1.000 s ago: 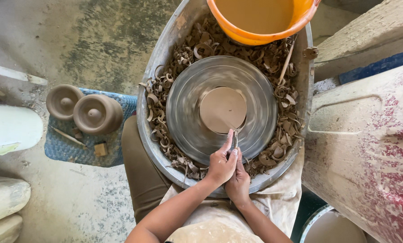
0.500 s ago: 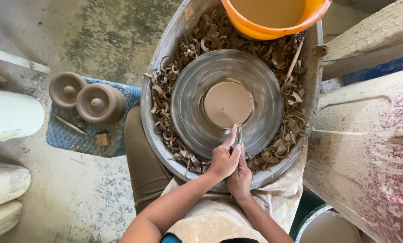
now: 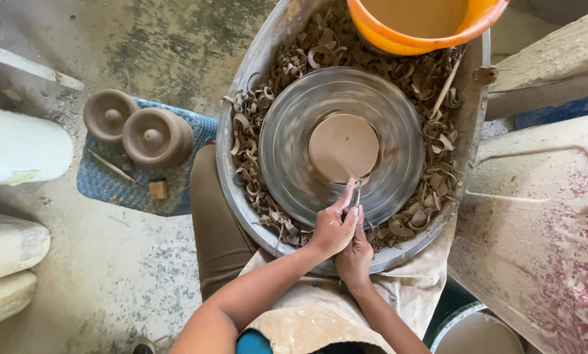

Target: The person shapes a lump of clay on a spinning pottery wheel using a wooden rib tool and their hands. They smooth the surface and refine the form of the clay piece as it rotates.

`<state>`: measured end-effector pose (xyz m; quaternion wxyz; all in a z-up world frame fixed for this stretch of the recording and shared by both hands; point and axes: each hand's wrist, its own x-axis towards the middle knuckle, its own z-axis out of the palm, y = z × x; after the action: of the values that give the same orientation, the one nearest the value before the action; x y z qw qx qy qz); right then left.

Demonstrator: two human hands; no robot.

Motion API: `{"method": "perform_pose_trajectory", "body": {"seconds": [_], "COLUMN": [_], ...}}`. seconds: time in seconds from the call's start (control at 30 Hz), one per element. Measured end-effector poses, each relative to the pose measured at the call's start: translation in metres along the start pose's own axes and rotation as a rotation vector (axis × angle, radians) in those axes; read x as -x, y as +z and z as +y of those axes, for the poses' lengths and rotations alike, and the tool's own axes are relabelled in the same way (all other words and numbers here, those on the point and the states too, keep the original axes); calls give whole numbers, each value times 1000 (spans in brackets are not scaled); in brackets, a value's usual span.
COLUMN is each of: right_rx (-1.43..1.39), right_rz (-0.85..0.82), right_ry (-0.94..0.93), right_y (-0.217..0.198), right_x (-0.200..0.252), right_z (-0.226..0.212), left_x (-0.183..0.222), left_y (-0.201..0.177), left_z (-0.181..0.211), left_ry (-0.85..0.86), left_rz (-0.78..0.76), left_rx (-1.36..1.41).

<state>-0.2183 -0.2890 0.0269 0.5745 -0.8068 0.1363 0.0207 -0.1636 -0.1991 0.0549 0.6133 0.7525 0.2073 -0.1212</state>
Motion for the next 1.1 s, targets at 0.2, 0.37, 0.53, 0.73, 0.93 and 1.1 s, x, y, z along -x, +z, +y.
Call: {"method": "perform_pose_trajectory", "body": {"seconds": [0.2,0.37,0.53,0.73,0.93,1.1], "right_rx": [18,-7,-3,-15,-32,6], "right_rz": [-8,15,22,32,31,29], "right_ry": [-31,-17,-6,-3,-16,6], "right_y": [-1,1,2,2,3,3], "right_x": [-1,-2,-2,-3,-2,-3], "right_z": [-11,-13,-12,-18,-22,-24], "left_x": [-1,-1,-2,-1,-1,-3], "left_y": [2,0,1,1,1,4], "left_z": [-5,-1,0,-1,-4,-12], "left_ry": [-17,-13,-28,-26,-48,11], "left_rz": [-3,-4,-4,-14,-7,7], "left_rx": [9,8,15,26,22,81]}}
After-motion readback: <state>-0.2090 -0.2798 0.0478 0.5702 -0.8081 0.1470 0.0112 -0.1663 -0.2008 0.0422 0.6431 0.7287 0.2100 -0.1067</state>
